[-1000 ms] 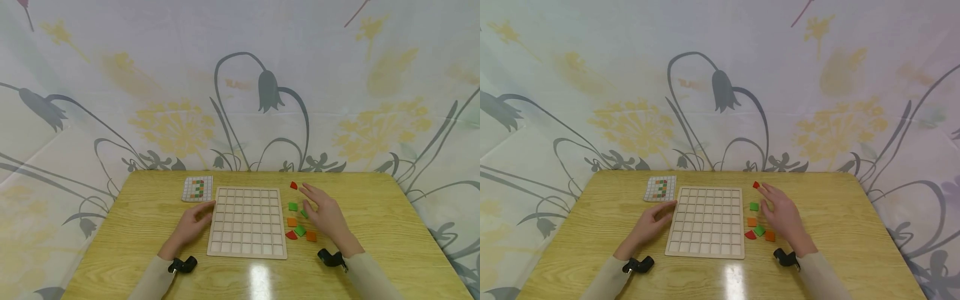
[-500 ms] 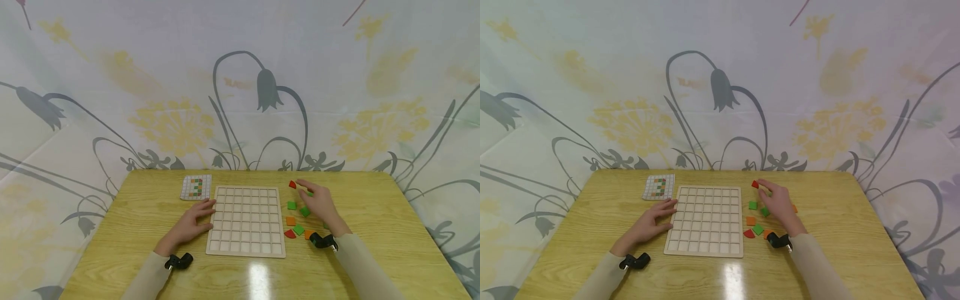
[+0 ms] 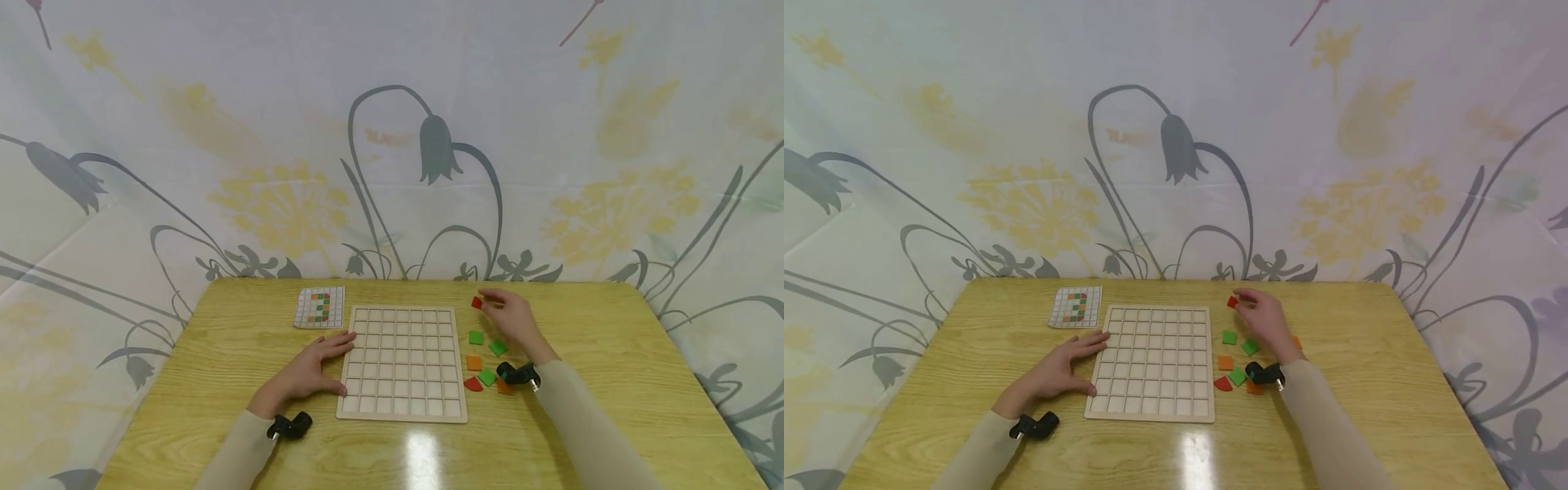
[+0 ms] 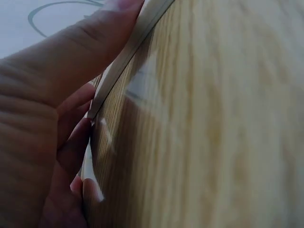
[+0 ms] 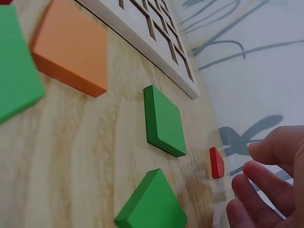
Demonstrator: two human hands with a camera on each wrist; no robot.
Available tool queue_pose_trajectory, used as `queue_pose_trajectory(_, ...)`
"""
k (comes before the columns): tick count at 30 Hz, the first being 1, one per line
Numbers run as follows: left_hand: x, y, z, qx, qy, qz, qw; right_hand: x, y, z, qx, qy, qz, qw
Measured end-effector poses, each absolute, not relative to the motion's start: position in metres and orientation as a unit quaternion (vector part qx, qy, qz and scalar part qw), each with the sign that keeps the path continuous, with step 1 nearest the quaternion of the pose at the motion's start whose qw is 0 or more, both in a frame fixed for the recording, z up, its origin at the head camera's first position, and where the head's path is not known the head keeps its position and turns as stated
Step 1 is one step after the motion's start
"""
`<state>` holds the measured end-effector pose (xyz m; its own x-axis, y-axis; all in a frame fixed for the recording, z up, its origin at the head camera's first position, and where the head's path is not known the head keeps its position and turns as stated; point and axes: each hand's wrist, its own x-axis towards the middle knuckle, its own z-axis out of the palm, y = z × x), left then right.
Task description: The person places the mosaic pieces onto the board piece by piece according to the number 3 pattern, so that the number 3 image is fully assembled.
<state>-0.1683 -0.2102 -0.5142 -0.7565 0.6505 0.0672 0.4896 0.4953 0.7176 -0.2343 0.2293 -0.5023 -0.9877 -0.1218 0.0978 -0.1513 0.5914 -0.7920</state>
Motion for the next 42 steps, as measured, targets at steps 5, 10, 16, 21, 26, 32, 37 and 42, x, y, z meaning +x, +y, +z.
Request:
queue_pose_trajectory(5,-0.170,-0.212,-0.511,0.357,0.850,0.363,0.137,-0.244,0.229,-0.506,0.094,-0.899,0.427,-0.006)
queue_pose_trajectory(10,-0.169,-0.213,-0.508,0.365,0.851,0.340,0.167,-0.249,0.231,-0.510,0.110,-0.910,0.400,-0.021)
queue_pose_trajectory(16,-0.166,-0.213,-0.508,0.387,0.864,0.279,0.160,-0.251,0.232,-0.509,0.109,-0.908,0.402,-0.042)
queue_pose_trajectory(21,-0.165,-0.213,-0.510,0.388,0.873,0.255,0.146,-0.251,0.231,-0.509,0.106,-0.905,0.409,-0.043)
queue_pose_trajectory(26,-0.165,-0.213,-0.513,0.393,0.870,0.264,0.135,-0.250,0.232,-0.508,0.096,-0.907,0.409,-0.041)
queue_pose_trajectory(32,-0.165,-0.211,-0.515,0.401,0.868,0.268,0.118,-0.251,0.228,-0.509,0.096,-0.912,0.399,-0.022)
queue_pose_trajectory(37,-0.165,-0.211,-0.517,0.396,0.871,0.266,0.119,-0.251,0.226,-0.510,0.079,-0.914,0.398,-0.010)
queue_pose_trajectory(42,-0.166,-0.212,-0.517,0.395,0.867,0.280,0.120,-0.251,0.226,-0.509,0.065,-0.911,0.407,-0.014)
